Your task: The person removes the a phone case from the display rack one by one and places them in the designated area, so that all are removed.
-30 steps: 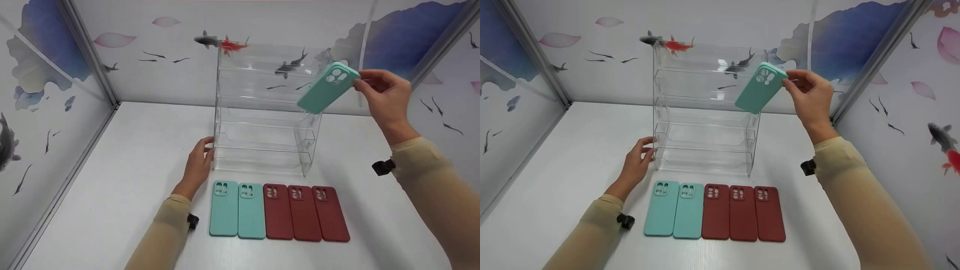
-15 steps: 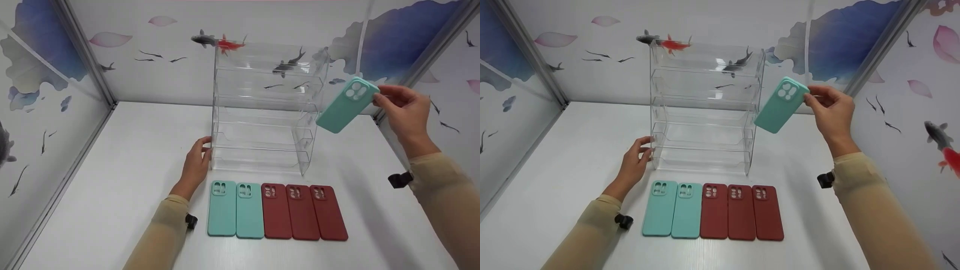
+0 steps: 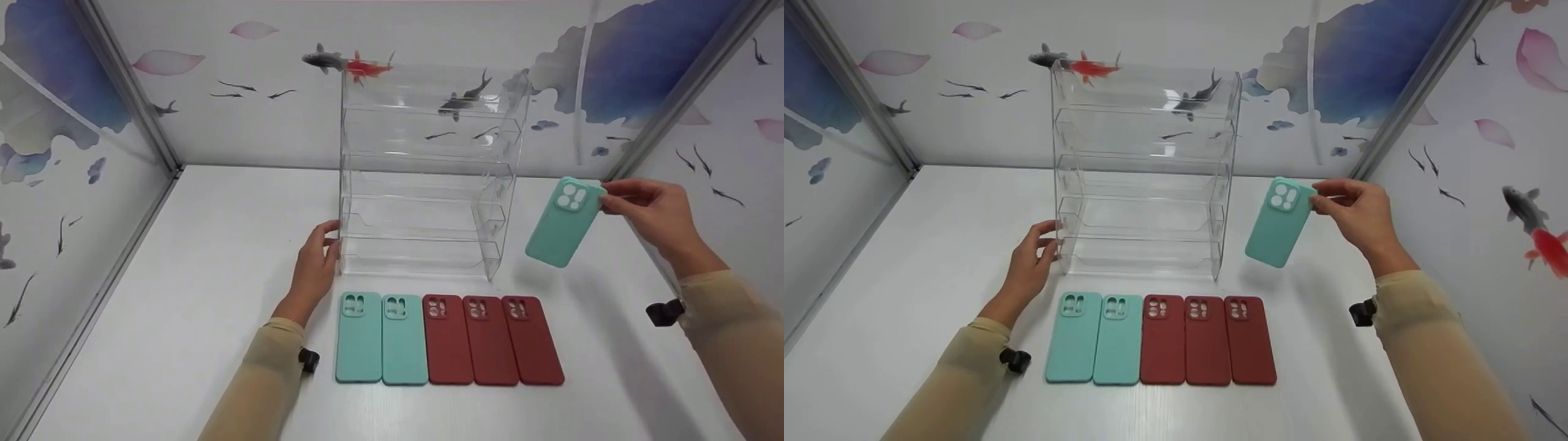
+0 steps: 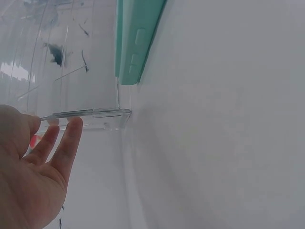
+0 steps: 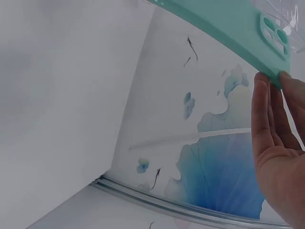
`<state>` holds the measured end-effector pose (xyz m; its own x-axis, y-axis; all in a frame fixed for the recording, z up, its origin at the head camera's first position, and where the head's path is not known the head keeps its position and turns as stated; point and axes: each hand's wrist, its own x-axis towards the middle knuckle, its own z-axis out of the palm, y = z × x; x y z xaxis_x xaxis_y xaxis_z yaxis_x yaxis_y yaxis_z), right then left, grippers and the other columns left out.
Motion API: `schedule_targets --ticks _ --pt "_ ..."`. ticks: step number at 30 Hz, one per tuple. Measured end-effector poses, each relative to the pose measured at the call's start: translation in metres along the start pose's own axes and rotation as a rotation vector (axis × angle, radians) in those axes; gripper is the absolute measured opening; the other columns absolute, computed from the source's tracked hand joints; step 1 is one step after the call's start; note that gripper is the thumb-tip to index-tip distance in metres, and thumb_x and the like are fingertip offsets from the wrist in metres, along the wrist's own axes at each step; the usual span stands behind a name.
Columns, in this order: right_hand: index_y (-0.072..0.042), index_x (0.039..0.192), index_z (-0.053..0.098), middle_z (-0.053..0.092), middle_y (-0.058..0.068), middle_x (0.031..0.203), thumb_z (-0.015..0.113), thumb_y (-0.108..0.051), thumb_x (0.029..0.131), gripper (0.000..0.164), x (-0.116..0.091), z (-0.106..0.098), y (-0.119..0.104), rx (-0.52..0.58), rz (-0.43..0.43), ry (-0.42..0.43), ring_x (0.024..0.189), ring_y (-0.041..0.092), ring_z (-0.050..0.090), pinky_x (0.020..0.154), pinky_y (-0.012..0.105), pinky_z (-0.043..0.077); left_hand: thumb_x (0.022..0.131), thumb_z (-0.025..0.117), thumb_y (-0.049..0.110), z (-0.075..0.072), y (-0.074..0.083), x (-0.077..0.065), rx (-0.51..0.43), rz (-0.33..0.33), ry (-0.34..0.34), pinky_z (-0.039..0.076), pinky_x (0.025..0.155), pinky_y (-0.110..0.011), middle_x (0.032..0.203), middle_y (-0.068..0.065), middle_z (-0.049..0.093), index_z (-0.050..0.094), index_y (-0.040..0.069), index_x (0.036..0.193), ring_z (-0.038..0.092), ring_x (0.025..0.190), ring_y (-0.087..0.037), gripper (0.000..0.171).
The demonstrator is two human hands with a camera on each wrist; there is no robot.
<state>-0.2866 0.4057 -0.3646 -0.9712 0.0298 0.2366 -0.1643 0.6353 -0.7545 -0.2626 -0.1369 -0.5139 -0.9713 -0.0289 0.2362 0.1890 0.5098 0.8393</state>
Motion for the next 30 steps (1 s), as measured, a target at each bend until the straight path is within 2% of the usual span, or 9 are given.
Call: schedule_targets --ticks 8,16,21,30 --pt "-0.001 0.132 0.065 0.074 -0.019 0.098 0.073 -0.043 0.096 0.056 -0.01 -0.002 0.025 -0.118 0.111 -0.206 0.088 0.004 0.075 0.08 0.003 0.049 0.11 0.05 0.019 -0.005 -0.003 -0.003 -0.004 -0.002 -0.011 0.053 0.108 -0.042 0.153 -0.005 0.052 0.043 0.015 0.151 0.06 0.127 -0.022 0.041" --pt "0.002 0.134 0.063 0.073 0.004 0.112 0.071 -0.036 0.099 0.053 -0.011 -0.01 0.05 -0.169 0.166 -0.387 0.087 0.005 0.075 0.079 0.015 0.059 0.11 0.051 0.017 -0.009 0.0 0.001 -0.006 0.01 0.029 0.055 0.105 -0.042 0.151 -0.004 0.053 0.045 0.015 0.15 0.06 0.127 -0.023 0.041" --pt "0.003 0.133 0.064 0.074 0.013 0.115 0.072 -0.035 0.099 0.052 -0.023 -0.009 0.07 -0.19 0.217 -0.462 0.089 0.007 0.075 0.082 0.021 0.062 0.11 0.05 0.019 -0.005 0.002 0.003 -0.003 0.01 0.023 0.054 0.107 -0.041 0.152 -0.003 0.053 0.045 0.017 0.15 0.06 0.128 -0.022 0.04" --pt "0.003 0.129 0.067 0.072 0.018 0.118 0.074 -0.032 0.097 0.049 -0.05 0.014 0.099 -0.15 0.258 -0.533 0.093 0.023 0.077 0.082 0.031 0.064 0.11 0.05 0.017 0.0 -0.001 0.0 -0.001 0.013 0.008 0.054 0.107 -0.04 0.151 -0.004 0.054 0.045 0.015 0.15 0.06 0.127 -0.022 0.04"
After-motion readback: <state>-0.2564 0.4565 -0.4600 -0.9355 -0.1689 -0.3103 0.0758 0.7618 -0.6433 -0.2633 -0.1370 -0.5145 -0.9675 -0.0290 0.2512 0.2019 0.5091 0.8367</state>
